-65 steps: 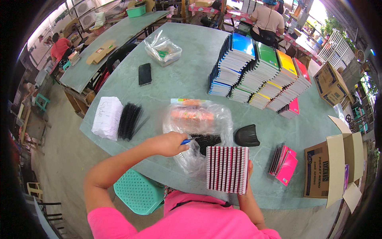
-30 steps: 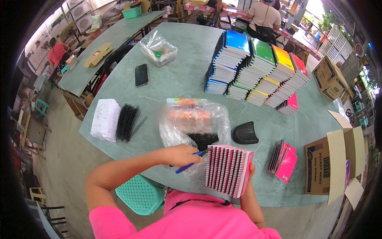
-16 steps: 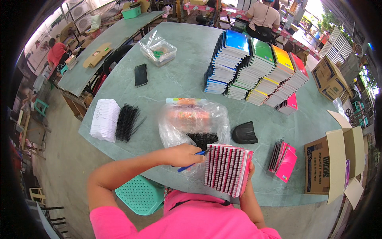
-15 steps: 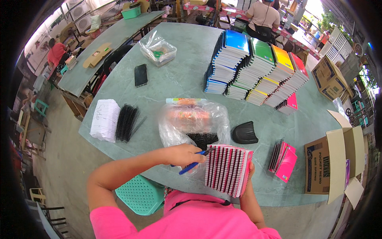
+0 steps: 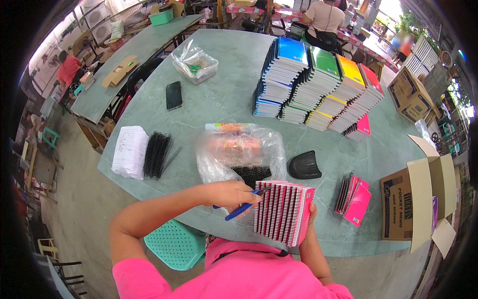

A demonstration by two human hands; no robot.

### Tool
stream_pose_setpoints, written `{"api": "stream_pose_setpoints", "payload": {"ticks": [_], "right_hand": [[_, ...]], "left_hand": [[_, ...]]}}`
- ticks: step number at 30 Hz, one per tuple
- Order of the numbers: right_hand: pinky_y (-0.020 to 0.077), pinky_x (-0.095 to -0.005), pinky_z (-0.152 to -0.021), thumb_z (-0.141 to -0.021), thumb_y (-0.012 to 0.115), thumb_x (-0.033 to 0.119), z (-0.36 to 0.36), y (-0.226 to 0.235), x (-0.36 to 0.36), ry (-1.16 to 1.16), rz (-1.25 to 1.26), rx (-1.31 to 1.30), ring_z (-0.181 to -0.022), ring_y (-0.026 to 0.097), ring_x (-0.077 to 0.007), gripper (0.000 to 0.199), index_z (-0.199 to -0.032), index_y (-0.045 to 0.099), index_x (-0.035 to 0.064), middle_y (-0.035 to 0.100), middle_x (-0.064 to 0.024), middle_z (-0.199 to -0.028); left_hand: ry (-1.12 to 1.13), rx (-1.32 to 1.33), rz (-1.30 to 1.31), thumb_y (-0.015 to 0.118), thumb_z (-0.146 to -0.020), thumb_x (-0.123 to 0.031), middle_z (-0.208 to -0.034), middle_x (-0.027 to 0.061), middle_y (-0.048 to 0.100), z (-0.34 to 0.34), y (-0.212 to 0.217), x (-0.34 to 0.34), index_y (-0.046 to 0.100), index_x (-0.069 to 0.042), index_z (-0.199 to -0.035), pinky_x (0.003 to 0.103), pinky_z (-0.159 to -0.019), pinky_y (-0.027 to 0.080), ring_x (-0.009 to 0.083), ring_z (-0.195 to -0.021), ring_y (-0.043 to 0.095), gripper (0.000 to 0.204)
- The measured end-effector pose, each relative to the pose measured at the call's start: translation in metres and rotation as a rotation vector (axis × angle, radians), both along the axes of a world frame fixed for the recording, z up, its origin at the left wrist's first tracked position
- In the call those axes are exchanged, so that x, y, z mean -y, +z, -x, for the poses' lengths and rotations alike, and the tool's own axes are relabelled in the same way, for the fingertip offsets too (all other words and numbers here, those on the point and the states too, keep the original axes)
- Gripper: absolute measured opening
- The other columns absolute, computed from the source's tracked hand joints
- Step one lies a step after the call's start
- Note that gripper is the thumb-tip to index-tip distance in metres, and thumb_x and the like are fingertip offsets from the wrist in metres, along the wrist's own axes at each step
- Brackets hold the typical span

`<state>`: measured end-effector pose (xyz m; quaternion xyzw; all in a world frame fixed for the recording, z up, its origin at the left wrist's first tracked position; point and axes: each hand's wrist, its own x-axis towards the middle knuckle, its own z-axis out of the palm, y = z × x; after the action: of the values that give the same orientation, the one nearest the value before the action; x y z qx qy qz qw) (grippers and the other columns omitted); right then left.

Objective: The person assembles notebooks by threading wire coils through pre-punched holes in paper and covers by hand, uses pliers to trim the wire, and stacks the completed notebooks into a box.

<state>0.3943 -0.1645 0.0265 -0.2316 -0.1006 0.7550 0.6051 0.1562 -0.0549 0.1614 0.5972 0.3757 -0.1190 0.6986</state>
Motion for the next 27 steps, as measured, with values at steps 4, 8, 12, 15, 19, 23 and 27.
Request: {"api": "stream_pose_setpoints", "payload": {"ticks": [4,8,12,15,19,23,27], "right_hand": [[0.0467,-0.0415,-0.085,-0.068,0.062,0.047,0.002,-0.005,0.000,0.032,-0.040,-0.049,-0.094,0.059,-0.0277,0.067,-0.115,0.050,0.0012,0.058,-0.0145,-0.108],[0.0470,-0.0377,-0.083,-0.065,0.064,0.050,0.009,0.017,0.000,0.007,0.052,0.024,-0.091,0.059,-0.0252,0.073,-0.115,0.048,-0.0008,0.059,-0.0136,-0.104],[0.0480,-0.0376,-0.081,-0.065,0.064,0.048,0.002,0.004,-0.001,0.005,0.028,0.018,-0.090,0.059,-0.0252,0.071,-0.114,0.049,-0.0011,0.059,-0.0140,-0.104],[0.0487,-0.0377,-0.080,-0.065,0.064,0.047,0.002,0.005,-0.001,0.023,0.005,-0.024,-0.090,0.060,-0.0259,0.070,-0.114,0.049,-0.0013,0.059,-0.0148,-0.103],[0.0486,-0.0382,-0.080,-0.066,0.064,0.047,0.004,-0.001,0.001,0.044,0.007,-0.037,-0.089,0.060,-0.0263,0.070,-0.114,0.049,-0.0016,0.059,-0.0151,-0.103],[0.0486,-0.0386,-0.080,-0.066,0.063,0.045,0.007,-0.001,0.000,0.017,0.036,-0.030,-0.089,0.060,-0.0266,0.070,-0.115,0.048,-0.0023,0.059,-0.0153,-0.104],[0.0487,-0.0386,-0.080,-0.066,0.064,0.045,0.004,0.002,0.002,0.019,0.047,0.011,-0.089,0.059,-0.0263,0.071,-0.116,0.046,-0.0027,0.059,-0.0152,-0.104]], "left_hand": [[0.035,0.000,0.076,0.041,-0.089,-0.036,-0.086,0.0169,0.058,-0.008,0.006,0.002,0.053,0.004,-0.092,0.032,-0.064,0.049,0.0226,-0.079,0.061,0.042],[-0.189,-0.156,-0.847,0.041,-0.089,-0.037,-0.085,0.0175,0.058,-0.009,-0.007,0.015,0.052,0.005,-0.093,0.032,-0.063,0.049,0.0241,-0.076,0.061,0.044],[-0.300,-0.072,-0.646,0.041,-0.089,-0.039,-0.083,0.0174,0.058,-0.006,0.002,0.005,0.051,0.006,-0.093,0.033,-0.062,0.049,0.0244,-0.074,0.061,0.046],[0.037,0.011,0.031,0.040,-0.089,-0.039,-0.081,0.0169,0.058,-0.004,0.003,0.004,0.051,0.005,-0.091,0.032,-0.061,0.049,0.0237,-0.072,0.061,0.045],[0.079,0.077,0.110,0.040,-0.088,-0.037,-0.076,0.0151,0.059,-0.010,-0.001,0.006,0.054,0.004,-0.087,0.033,-0.054,0.050,0.0216,-0.064,0.062,0.044],[-0.120,-0.014,-0.806,0.041,-0.088,-0.038,-0.072,0.0150,0.059,-0.012,-0.014,0.016,0.053,0.006,-0.084,0.035,-0.058,0.050,0.0218,-0.063,0.061,0.045],[-0.217,-0.053,-0.463,0.040,-0.089,-0.040,-0.073,0.0150,0.058,-0.011,0.011,0.001,0.051,0.006,-0.091,0.035,-0.065,0.049,0.0221,-0.070,0.060,0.047]]}}
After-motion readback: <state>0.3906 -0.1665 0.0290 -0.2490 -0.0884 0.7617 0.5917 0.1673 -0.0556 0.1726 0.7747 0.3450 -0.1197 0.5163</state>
